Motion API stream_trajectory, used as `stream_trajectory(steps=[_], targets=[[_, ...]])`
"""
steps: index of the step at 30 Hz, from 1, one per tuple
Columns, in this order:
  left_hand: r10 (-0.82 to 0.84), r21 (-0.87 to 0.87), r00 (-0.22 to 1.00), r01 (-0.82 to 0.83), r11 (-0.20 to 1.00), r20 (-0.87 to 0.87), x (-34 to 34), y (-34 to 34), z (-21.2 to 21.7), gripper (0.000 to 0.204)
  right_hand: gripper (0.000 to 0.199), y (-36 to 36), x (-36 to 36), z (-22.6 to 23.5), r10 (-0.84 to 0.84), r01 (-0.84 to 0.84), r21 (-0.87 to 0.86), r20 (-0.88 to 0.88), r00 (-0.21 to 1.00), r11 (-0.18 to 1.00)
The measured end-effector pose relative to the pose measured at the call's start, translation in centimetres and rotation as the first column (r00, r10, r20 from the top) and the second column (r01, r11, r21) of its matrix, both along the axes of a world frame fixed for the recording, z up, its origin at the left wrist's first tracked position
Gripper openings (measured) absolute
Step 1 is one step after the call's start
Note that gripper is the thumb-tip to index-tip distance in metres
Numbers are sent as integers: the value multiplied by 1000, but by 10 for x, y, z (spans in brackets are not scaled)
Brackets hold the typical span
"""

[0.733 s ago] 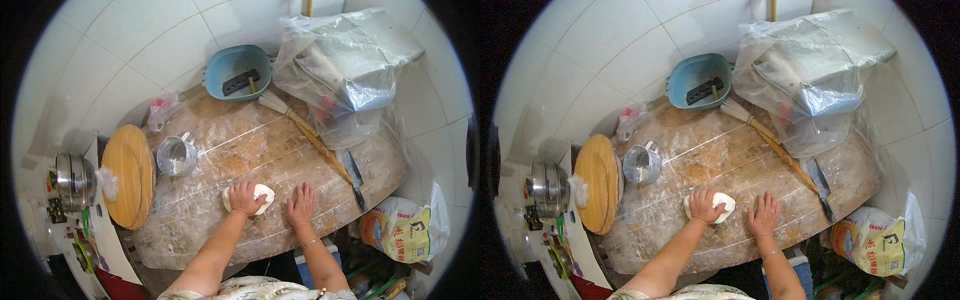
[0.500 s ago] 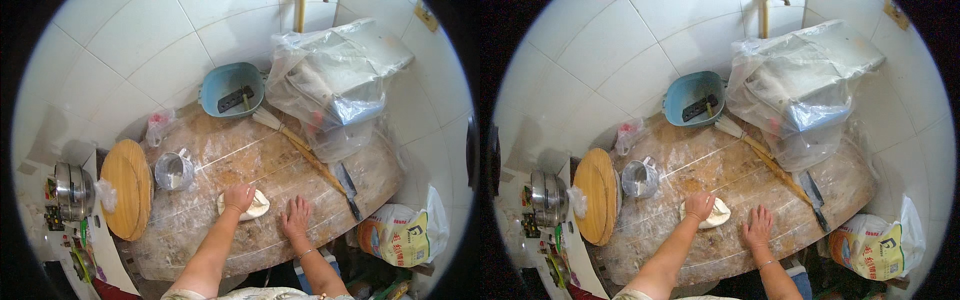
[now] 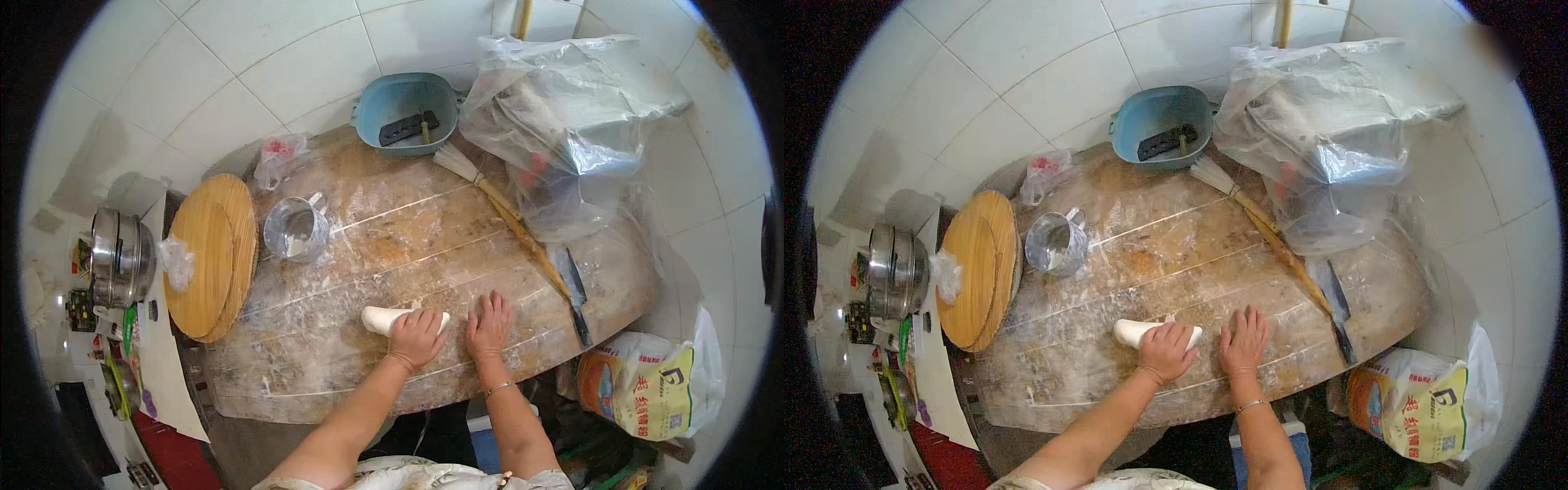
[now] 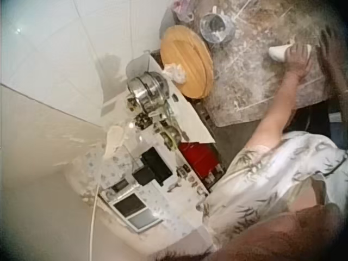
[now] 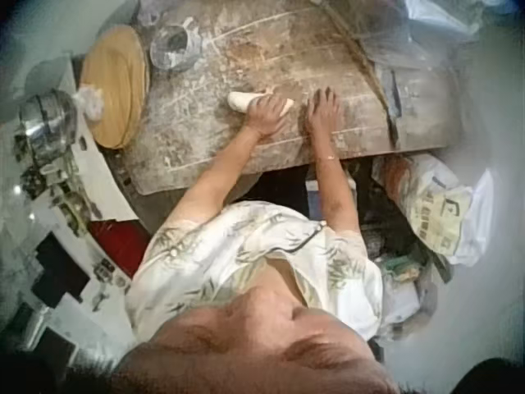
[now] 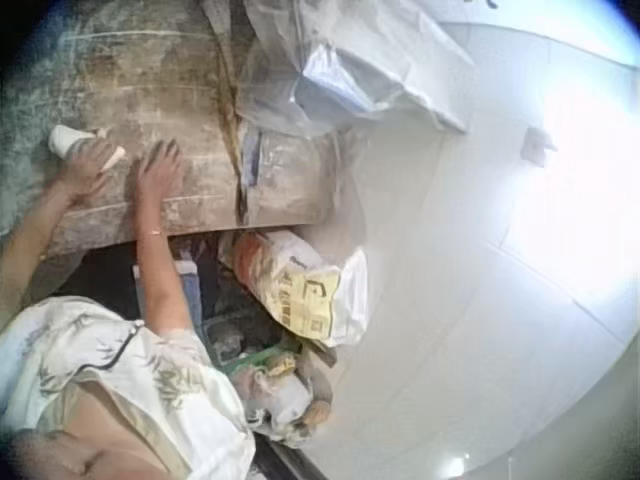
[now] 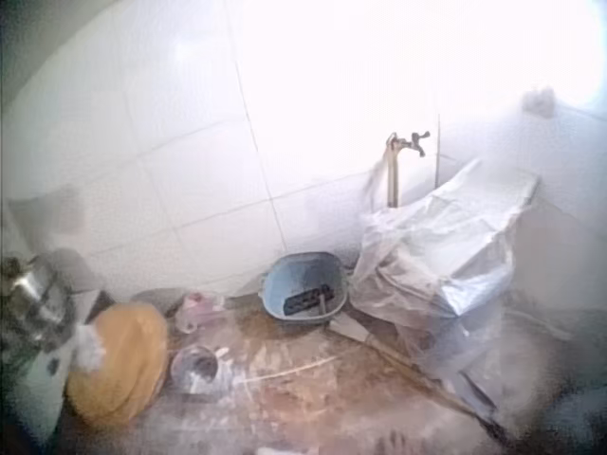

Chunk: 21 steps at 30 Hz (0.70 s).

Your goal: The person kneads a piece of dough on a floured wooden board by hand, repeatedly folding it and adding flour from a metal container.

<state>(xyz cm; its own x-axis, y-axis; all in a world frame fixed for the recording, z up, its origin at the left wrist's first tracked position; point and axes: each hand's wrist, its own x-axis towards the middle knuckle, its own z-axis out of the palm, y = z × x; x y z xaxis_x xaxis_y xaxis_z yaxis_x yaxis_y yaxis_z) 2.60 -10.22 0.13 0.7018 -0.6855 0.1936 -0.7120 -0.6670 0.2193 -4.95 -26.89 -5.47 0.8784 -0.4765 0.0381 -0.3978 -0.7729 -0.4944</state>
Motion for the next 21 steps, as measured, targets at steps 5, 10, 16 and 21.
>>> stream_trajectory(steps=[5, 10, 16, 21], targets=[[20, 141, 983, 7, 990, -184, 69, -19, -16, 52, 51, -1, -2, 4, 10, -7, 49, -48, 999, 999], [100, 8, 991, -100, 995, -90, 124, -53, -31, 53, 54, 0, -1, 12, 8, -5, 45, -70, 997, 999], [219, -82, 967, -231, 970, -126, 136, -56, -40, 49, 53, 2, -7, 14, 7, -3, 81, -53, 999, 997], [138, 32, 905, -137, 990, -402, 118, 1, -23, 49, 52, 0, -2, 10, -1, 2, 59, -21, 1000, 998]])
